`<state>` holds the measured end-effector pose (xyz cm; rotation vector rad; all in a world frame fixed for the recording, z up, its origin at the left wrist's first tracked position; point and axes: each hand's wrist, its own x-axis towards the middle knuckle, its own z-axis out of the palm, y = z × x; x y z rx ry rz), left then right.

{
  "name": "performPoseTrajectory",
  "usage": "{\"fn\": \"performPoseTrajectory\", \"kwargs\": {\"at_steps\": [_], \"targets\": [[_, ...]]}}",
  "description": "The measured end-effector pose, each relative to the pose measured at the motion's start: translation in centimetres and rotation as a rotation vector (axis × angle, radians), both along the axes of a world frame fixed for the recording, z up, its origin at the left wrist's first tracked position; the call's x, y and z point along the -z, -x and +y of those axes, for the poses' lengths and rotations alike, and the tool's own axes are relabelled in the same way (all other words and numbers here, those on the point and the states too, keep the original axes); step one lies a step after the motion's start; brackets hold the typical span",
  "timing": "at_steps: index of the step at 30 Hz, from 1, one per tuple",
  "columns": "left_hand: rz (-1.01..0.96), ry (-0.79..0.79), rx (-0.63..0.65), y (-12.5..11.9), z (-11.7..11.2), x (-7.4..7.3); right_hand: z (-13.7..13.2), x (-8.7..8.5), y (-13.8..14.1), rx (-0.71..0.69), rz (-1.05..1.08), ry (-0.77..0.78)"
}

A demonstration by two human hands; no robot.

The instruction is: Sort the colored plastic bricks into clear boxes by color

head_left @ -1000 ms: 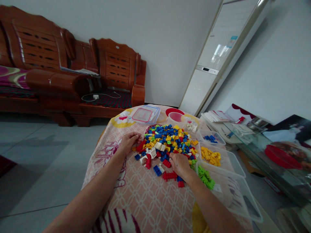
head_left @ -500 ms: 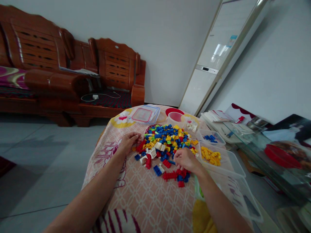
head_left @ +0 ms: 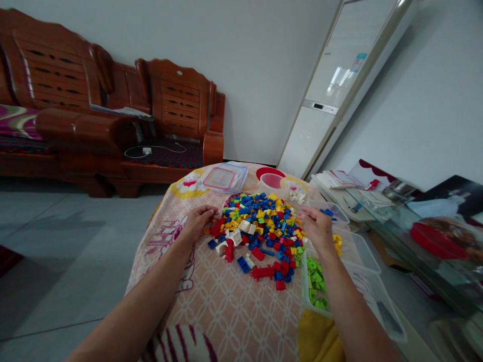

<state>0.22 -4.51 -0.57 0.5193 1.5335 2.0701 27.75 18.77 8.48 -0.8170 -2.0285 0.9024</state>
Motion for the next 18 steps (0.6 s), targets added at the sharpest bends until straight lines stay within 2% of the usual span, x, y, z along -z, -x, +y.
{"fn": "performPoseTrajectory", "kwargs": {"at_steps": [3,8,11,14,18], "targets": [[-0.002,-0.004,-0.001,-0.2,0.0,-0.2,-2.6,-0.2,0.8,-0.132,-0.179,-0.1],[-0.002,-0.003,-0.001,-0.3,-0.1,-0.3,-7.9,0.4,2.5,-0.56,-0.393,-0.311],[-0.014,-0.014,0.007,-0.2,0.0,-0.3,-9.8,1.4,3.0,-0.746,-0.505,-0.398],[-0.019,-0.019,0.014,-0.1,0.0,-0.1,-10.2,1.9,3.2,-0.757,-0.675,-0.498],[-0.006,-0.015,0.016,0.0,0.1,0.1,-9.9,2.1,3.2,-0.567,-0.795,-0.608]]}}
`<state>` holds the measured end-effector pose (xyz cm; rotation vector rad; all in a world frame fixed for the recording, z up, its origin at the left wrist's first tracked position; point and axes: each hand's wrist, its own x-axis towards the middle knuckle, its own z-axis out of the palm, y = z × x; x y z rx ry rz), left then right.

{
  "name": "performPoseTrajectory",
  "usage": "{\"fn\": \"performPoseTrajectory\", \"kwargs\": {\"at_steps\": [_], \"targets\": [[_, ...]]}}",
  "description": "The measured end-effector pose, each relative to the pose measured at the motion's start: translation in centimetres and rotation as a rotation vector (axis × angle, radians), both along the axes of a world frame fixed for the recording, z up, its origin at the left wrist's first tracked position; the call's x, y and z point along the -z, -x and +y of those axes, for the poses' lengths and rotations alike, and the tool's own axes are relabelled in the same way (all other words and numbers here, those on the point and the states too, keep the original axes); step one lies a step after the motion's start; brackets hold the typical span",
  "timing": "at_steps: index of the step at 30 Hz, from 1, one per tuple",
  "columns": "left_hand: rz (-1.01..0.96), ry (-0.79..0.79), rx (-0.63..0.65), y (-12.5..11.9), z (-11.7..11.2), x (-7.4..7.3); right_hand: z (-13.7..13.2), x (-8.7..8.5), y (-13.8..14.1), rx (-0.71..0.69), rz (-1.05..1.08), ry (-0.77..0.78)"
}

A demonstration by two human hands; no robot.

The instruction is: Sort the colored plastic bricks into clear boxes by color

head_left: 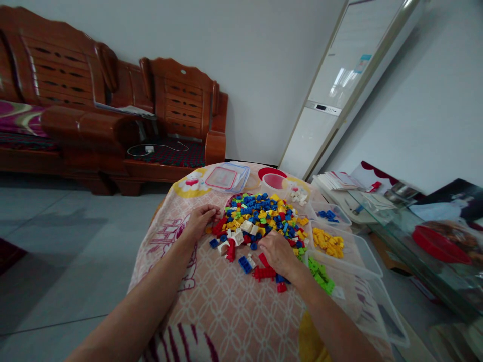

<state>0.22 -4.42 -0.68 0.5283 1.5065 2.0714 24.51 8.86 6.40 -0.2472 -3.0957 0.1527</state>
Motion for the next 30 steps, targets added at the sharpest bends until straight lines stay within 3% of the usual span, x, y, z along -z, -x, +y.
{"fn": "performPoseTrajectory", "kwargs": {"at_steps": [6,18,30], "targets": [[-0.003,-0.009,0.005,0.0,-0.1,0.1,-1.0,1.5,0.5,-0.154,0.032,0.008],[0.002,-0.017,0.016,0.0,-0.1,0.1,-1.8,2.6,0.3,-0.187,0.004,-0.08],[0.011,0.005,0.001,-0.1,-0.1,-0.1,-0.9,2.9,0.5,-0.206,0.037,0.0]]}}
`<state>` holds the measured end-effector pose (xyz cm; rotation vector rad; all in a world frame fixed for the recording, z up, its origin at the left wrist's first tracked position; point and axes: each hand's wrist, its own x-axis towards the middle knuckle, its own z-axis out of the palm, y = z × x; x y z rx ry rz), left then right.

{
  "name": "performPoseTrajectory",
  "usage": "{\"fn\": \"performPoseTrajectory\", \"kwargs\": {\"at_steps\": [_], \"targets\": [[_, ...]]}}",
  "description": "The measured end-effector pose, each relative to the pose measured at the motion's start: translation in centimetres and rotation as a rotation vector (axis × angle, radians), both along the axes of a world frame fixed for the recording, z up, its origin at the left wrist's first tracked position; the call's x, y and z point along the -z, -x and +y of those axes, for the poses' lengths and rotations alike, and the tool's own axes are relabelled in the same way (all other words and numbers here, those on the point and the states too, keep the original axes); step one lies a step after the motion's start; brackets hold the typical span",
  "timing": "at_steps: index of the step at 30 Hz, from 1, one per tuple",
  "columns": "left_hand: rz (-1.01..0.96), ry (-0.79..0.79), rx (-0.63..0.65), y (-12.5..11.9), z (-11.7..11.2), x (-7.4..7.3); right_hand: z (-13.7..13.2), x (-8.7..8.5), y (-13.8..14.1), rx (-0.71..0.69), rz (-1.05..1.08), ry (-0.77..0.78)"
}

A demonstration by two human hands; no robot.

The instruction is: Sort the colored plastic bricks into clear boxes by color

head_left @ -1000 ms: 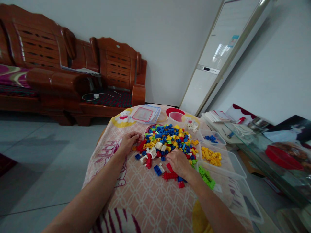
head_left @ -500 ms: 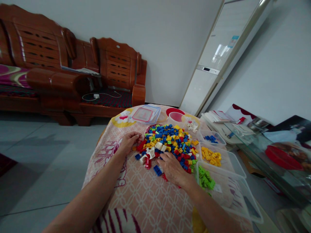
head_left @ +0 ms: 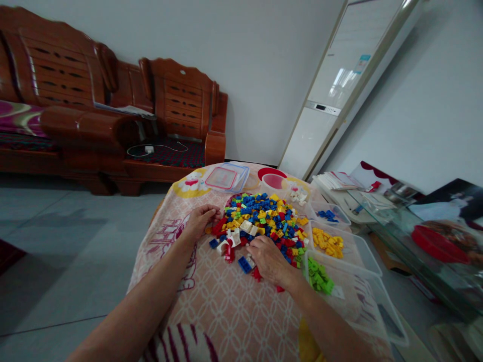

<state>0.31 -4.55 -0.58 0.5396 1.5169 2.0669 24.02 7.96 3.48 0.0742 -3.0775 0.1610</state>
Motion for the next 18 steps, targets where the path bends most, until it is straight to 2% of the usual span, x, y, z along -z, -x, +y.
{"fn": "performPoseTrajectory", "kwargs": {"at_steps": [10,14,18], "targets": [[-0.001,0.001,0.002,-0.1,0.0,-0.2,-0.7,0.5,0.2,-0.009,0.003,-0.045],[-0.007,-0.002,0.003,-0.1,0.0,-0.2,-0.4,-0.4,0.2,0.025,0.039,0.1],[0.002,0.008,-0.005,-0.1,0.0,-0.3,0.2,-2.2,-0.1,0.226,0.162,0.363]]}}
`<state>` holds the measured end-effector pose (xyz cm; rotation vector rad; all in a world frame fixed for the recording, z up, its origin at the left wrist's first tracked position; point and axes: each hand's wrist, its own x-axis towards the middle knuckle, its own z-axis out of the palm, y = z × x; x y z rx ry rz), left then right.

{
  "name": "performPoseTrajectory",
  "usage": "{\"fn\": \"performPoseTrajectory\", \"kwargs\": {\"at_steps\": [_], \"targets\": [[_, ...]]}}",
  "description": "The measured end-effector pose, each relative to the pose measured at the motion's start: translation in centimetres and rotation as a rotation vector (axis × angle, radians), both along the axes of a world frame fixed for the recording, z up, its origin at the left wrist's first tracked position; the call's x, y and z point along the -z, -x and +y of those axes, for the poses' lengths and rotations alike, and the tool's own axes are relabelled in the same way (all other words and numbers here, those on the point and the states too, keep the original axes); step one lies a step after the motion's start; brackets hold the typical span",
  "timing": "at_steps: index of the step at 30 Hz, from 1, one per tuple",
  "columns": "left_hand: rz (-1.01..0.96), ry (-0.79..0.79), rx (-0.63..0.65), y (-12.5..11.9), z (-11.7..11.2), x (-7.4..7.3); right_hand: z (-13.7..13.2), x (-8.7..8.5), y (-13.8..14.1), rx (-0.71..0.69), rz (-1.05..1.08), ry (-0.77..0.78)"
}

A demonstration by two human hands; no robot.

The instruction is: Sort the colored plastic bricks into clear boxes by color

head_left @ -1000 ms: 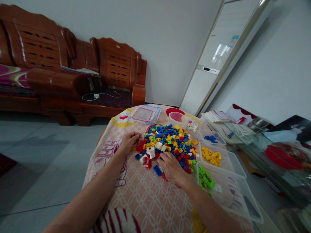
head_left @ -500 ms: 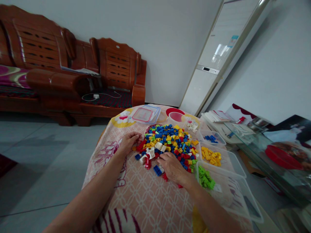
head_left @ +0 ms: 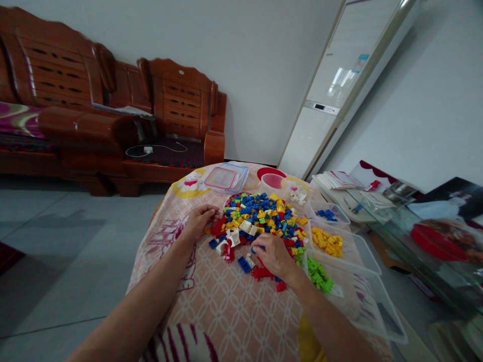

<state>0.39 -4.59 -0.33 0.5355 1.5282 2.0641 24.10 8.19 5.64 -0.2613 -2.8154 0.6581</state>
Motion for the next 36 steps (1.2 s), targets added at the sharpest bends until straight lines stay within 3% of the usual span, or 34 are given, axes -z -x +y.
{"fn": "performPoseTrajectory", "kwargs": {"at_steps": [3,7,9,11,13,16,20,23,28,33,36], "targets": [[-0.004,-0.009,0.003,0.0,0.0,0.0,0.8,-0.6,-0.5,0.143,-0.009,0.251],[-0.008,-0.021,0.003,0.1,0.1,0.2,2.7,-0.3,-1.3,0.245,-0.243,0.593],[-0.009,-0.021,0.0,0.2,0.1,0.3,4.2,-0.3,-1.6,0.316,-0.244,0.71],[-0.005,-0.015,-0.007,0.2,0.2,0.4,6.2,-0.7,-1.8,0.432,-0.008,0.802],[0.003,-0.006,-0.011,0.3,0.2,0.4,8.3,-1.2,-1.9,0.525,0.378,0.839],[0.006,-0.001,-0.007,0.3,0.2,0.4,10.9,-1.7,-2.2,0.564,0.744,0.786],[0.009,0.004,-0.005,0.1,0.0,0.2,11.9,-1.5,-2.7,0.635,0.754,0.705],[-0.006,-0.002,0.001,-0.1,0.0,0.0,10.9,-1.4,-2.7,0.606,0.607,0.651],[-0.006,-0.001,-0.001,-0.2,0.0,-0.1,6.4,-1.9,-2.0,0.353,0.198,0.507],[-0.006,-0.013,-0.003,0.0,0.1,0.2,1.4,-1.4,-1.1,0.001,-0.072,0.093],[-0.01,-0.007,0.002,0.1,0.1,0.3,-0.3,-0.3,-0.6,-0.066,-0.202,-0.136]]}}
